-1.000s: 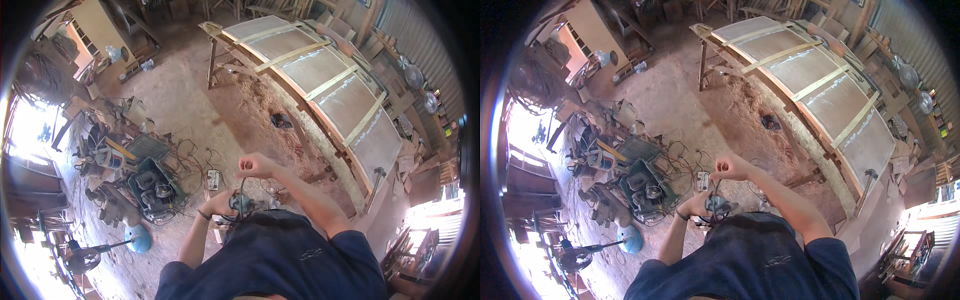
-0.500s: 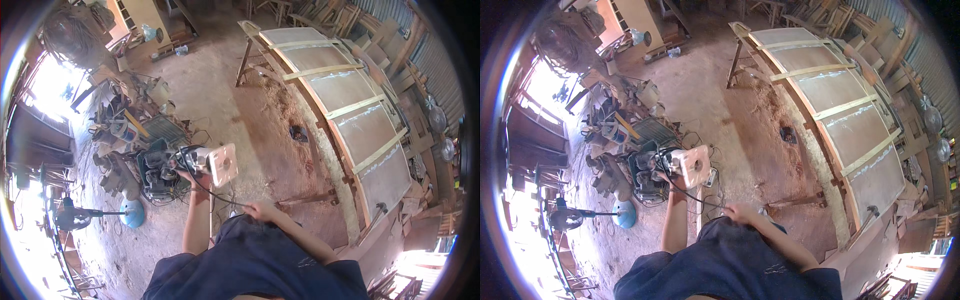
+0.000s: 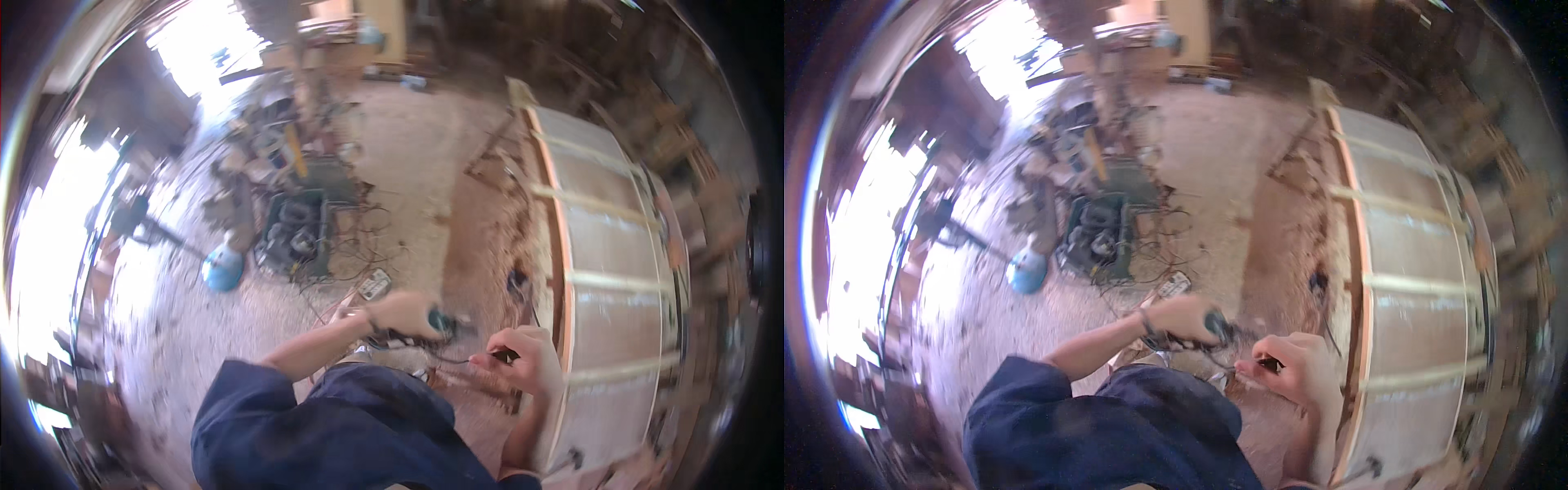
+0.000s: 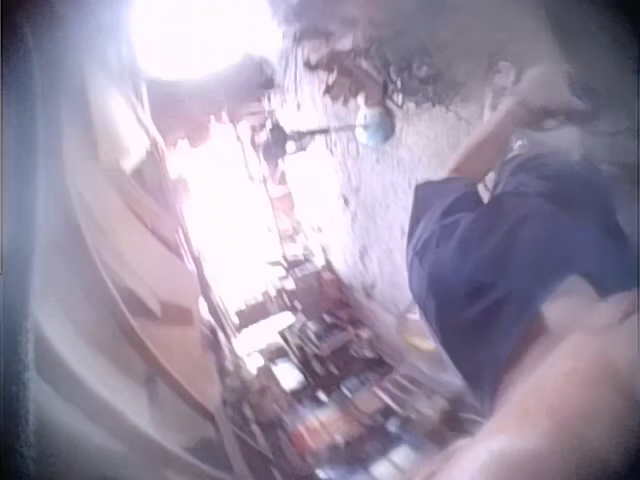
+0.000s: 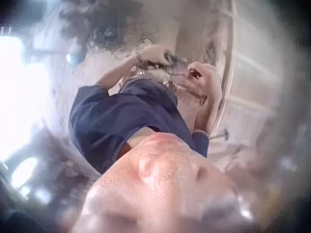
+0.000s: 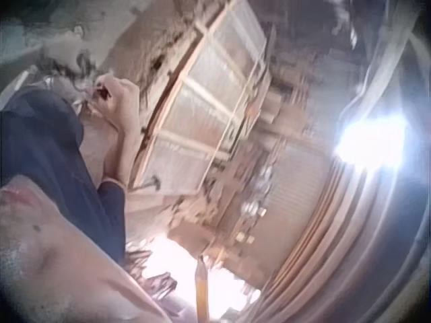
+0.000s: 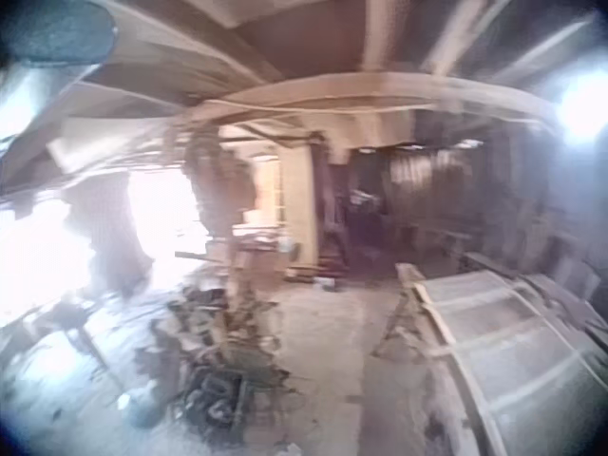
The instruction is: Hammering wooden strips and using a wood trimmer to shape the edges of a large plywood structure.
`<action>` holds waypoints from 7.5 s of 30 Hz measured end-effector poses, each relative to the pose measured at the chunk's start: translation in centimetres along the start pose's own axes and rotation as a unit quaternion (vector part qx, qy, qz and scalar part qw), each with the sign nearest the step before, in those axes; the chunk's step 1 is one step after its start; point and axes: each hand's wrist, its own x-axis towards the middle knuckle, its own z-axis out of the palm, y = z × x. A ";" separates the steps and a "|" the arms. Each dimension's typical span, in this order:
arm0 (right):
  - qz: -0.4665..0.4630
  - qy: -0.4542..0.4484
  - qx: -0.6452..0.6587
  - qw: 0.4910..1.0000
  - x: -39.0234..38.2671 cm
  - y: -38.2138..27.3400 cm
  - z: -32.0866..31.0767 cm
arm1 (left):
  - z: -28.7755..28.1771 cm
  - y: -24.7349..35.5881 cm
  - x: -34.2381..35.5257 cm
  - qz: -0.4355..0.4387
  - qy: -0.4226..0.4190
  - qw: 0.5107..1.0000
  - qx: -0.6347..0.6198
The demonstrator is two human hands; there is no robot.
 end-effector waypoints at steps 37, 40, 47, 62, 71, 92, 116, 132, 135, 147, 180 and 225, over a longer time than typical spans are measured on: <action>0.014 -0.180 -0.014 0.984 20.8 -8.5 17.4 | -2.6 -19.8 -10.0 0.020 0.148 0.984 -0.102; 0.089 -0.228 0.108 0.964 24.0 -1.6 24.6 | -3.4 -22.9 -11.1 0.191 -0.002 0.950 -0.247; 0.090 -0.223 0.184 0.953 18.4 1.9 33.4 | -0.4 -35.6 -17.0 0.189 0.519 0.519 -0.652; -0.007 -0.380 -0.150 0.913 31.0 6.4 51.6 | -1.2 -44.7 -22.0 0.046 0.514 0.249 -0.820; 0.096 -0.492 0.152 0.852 37.8 3.8 59.3 | -5.5 -52.4 -12.3 -0.513 0.367 0.694 -0.346; 0.059 -0.406 0.115 0.905 51.1 37.8 87.2 | -13.0 -81.4 16.6 -0.359 0.562 0.671 -0.324; 0.337 -0.441 -0.186 0.811 22.8 32.7 55.7 | 37.9 -41.5 -16.4 -0.493 0.252 0.666 -0.500; 0.660 -0.157 -0.024 0.734 -26.8 21.8 38.4 | 17.0 -50.5 -16.1 -0.436 0.346 0.630 -0.541; 0.704 -0.115 0.016 0.701 -26.7 20.2 38.6 | 14.9 -48.2 -11.9 -0.391 0.274 0.693 -0.540; 0.668 0.666 0.250 0.218 -48.2 23.3 35.5 | 15.5 -28.6 12.7 -0.007 -0.003 0.986 0.167; 0.526 0.824 -0.193 0.081 -32.5 24.1 -5.4 | 13.0 5.4 59.8 -0.012 -0.394 0.918 0.046; 0.401 0.567 0.002 0.720 -18.2 16.0 -3.9 | 42.2 11.5 48.1 -0.255 -0.635 0.663 -0.303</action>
